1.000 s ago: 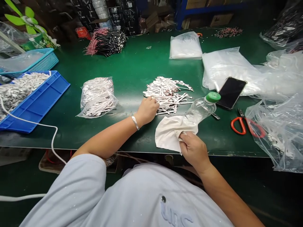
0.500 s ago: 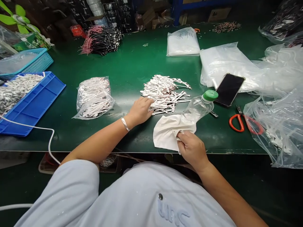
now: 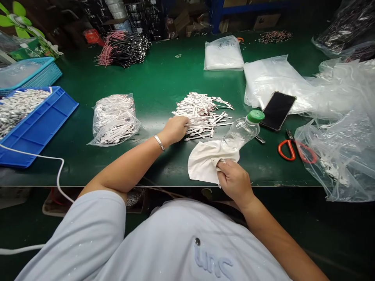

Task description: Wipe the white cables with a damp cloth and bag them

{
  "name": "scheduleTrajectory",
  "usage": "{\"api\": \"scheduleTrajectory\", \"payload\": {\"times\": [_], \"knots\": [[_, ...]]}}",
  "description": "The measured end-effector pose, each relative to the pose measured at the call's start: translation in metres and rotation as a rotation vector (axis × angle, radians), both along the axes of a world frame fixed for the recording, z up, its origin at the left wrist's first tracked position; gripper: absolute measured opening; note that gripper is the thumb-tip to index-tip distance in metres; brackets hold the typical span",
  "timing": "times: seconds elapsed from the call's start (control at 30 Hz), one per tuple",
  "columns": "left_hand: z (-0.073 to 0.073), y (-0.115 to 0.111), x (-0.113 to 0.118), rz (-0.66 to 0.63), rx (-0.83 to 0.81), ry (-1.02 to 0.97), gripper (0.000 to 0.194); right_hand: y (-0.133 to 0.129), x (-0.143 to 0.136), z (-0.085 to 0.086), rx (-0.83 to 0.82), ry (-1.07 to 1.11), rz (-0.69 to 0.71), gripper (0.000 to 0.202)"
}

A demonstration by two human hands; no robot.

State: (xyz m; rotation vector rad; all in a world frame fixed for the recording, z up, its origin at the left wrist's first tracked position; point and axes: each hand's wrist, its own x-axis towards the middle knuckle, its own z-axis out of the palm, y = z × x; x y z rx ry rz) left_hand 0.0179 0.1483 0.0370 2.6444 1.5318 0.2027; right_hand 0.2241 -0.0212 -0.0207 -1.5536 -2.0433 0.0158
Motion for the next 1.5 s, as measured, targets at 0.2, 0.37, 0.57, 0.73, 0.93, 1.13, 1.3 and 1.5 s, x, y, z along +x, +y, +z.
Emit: {"api": "scheduleTrajectory", "payload": {"times": [0.2, 0.37, 0.57, 0.73, 0.93, 1.13, 1.3, 1.5], "knots": [[0.010, -0.003, -0.015, 0.051, -0.042, -0.217, 0.015, 0.001, -0.003, 0.005, -0.100, -0.020, -0.024, 0.021], [0.017, -0.003, -0.028, 0.051, -0.173, -0.375, 0.009, 0.005, -0.005, 0.019, -0.122, -0.100, -0.054, 0.028], [0.015, -0.033, -0.036, 0.024, -0.254, -0.566, 0.012, 0.011, -0.023, 0.037, 0.159, 0.177, -0.061, 0.026], [0.005, -0.087, -0.032, -0.108, -0.196, -0.751, 0.013, 0.029, -0.063, 0.041, -0.153, 0.708, 0.192, 0.066], [-0.016, -0.106, -0.029, -0.102, -0.310, -0.898, 0.011, 0.047, -0.100, 0.040, -0.102, 0.649, 0.287, 0.079], [-0.018, -0.097, -0.028, -0.143, -0.463, -1.014, 0.018, 0.049, -0.099, 0.042, -0.055, 0.426, 0.371, 0.068], [-0.023, -0.095, -0.032, -0.186, -0.483, -1.003, 0.027, 0.048, -0.088, 0.046, 0.135, 0.387, 0.222, 0.046], [-0.019, -0.094, -0.035, -0.177, -0.550, -1.025, 0.032, 0.054, -0.078, 0.055, 0.198, 0.358, 0.235, 0.012]]}}
